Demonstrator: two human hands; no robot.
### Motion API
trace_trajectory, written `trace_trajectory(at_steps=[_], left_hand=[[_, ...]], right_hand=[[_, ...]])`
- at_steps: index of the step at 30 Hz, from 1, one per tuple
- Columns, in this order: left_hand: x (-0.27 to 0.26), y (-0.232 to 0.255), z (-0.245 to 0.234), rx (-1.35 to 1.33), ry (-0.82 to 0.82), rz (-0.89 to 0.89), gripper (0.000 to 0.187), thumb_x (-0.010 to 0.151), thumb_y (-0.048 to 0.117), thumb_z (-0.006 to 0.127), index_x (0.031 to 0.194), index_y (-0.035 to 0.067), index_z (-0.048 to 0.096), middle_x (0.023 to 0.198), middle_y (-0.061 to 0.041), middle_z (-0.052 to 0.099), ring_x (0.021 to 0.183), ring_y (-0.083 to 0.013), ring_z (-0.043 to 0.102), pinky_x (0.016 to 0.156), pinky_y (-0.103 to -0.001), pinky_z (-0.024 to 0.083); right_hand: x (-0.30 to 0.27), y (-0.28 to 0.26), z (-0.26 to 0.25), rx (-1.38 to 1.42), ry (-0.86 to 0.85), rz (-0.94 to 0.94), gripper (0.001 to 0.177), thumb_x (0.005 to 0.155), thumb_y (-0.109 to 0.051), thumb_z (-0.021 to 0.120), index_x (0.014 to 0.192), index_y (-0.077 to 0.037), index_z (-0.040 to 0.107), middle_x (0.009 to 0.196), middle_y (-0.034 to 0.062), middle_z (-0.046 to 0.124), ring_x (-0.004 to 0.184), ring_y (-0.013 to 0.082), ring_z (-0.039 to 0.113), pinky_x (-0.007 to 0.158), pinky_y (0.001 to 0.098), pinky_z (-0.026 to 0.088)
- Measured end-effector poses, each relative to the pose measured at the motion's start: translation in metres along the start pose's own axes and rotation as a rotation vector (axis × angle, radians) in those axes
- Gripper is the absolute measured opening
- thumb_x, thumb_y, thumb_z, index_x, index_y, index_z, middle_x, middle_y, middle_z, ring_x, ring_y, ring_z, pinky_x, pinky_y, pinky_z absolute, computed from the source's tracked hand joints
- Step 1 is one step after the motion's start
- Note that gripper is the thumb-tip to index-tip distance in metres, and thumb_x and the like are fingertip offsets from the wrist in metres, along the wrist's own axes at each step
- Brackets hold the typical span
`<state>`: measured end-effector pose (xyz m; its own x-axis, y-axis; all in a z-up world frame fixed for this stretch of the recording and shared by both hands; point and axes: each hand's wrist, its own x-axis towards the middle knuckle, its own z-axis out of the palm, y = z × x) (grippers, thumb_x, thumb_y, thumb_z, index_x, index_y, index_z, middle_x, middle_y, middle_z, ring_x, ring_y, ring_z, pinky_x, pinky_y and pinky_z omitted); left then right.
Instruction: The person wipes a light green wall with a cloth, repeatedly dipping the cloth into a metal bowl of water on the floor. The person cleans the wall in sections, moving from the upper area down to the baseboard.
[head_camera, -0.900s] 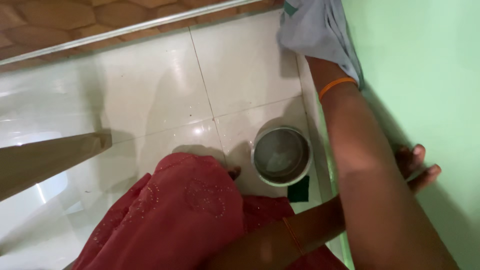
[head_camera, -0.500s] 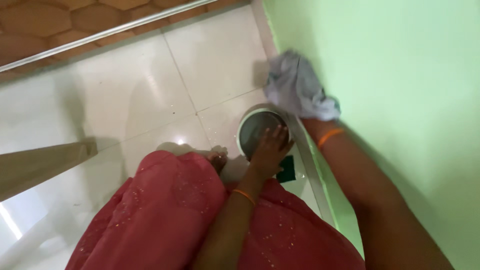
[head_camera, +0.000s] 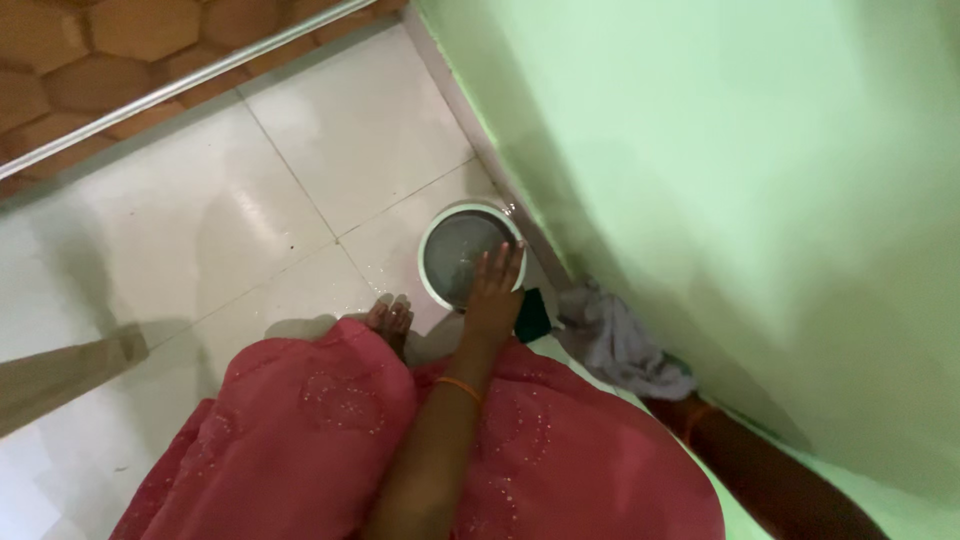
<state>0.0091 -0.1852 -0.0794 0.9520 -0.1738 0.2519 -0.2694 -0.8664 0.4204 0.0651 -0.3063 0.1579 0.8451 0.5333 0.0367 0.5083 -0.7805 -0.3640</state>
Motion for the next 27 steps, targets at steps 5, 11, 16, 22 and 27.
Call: trace_trajectory(at_steps=[5,11,16,22,27], left_hand=[[0.006,-0.003,-0.021,-0.099,-0.005,0.031,0.018,0.089,0.018,0.070,0.075,0.008,0.075,0.168,-0.011,0.029,0.155,-0.0355,0.028,0.126,-0.059,0.018],[0.031,0.022,-0.066,-0.155,-0.289,-0.063,0.014,0.079,0.020,0.075,0.078,0.006,0.078,0.168,-0.017,0.022,0.154,-0.0381,0.021,0.123,-0.060,0.015],[0.073,0.056,-0.106,-0.344,-0.062,-0.263,0.030,0.092,0.024,0.068,0.118,0.009,0.072,0.165,-0.023,0.028,0.152,-0.0448,0.022,0.123,-0.062,0.017],[0.133,0.067,-0.183,-0.882,0.337,-0.304,0.055,0.108,0.036,0.050,0.154,0.006,0.044,0.166,-0.025,0.028,0.155,-0.0424,0.029,0.124,-0.051,0.027],[0.158,0.051,-0.211,-1.053,0.557,-0.395,0.049,0.109,0.033,0.048,0.151,0.006,0.049,0.168,-0.024,0.033,0.154,-0.0370,0.035,0.124,-0.047,0.029]], right_hand=[[-0.024,0.000,0.000,0.012,0.035,0.058,0.029,0.095,-0.031,0.064,0.109,-0.006,0.061,0.110,0.0154,0.053,0.101,0.0340,0.050,0.085,0.0504,0.044],[-0.040,-0.004,-0.019,-0.024,0.079,0.095,0.031,0.095,-0.032,0.063,0.111,-0.006,0.061,0.114,0.0177,0.052,0.104,0.0366,0.049,0.086,0.0529,0.043],[-0.007,0.006,-0.069,-0.121,0.144,0.053,0.033,0.095,-0.033,0.063,0.113,-0.005,0.062,0.118,0.0196,0.052,0.107,0.0388,0.048,0.087,0.0551,0.042],[0.061,0.028,-0.195,-0.430,0.324,0.055,0.036,0.095,-0.034,0.063,0.116,-0.004,0.062,0.122,0.0219,0.051,0.110,0.0414,0.047,0.088,0.0576,0.040],[0.107,0.022,-0.261,-0.611,0.402,0.134,0.039,0.095,-0.034,0.062,0.118,-0.003,0.063,0.125,0.0238,0.050,0.113,0.0435,0.046,0.088,0.0597,0.039]])
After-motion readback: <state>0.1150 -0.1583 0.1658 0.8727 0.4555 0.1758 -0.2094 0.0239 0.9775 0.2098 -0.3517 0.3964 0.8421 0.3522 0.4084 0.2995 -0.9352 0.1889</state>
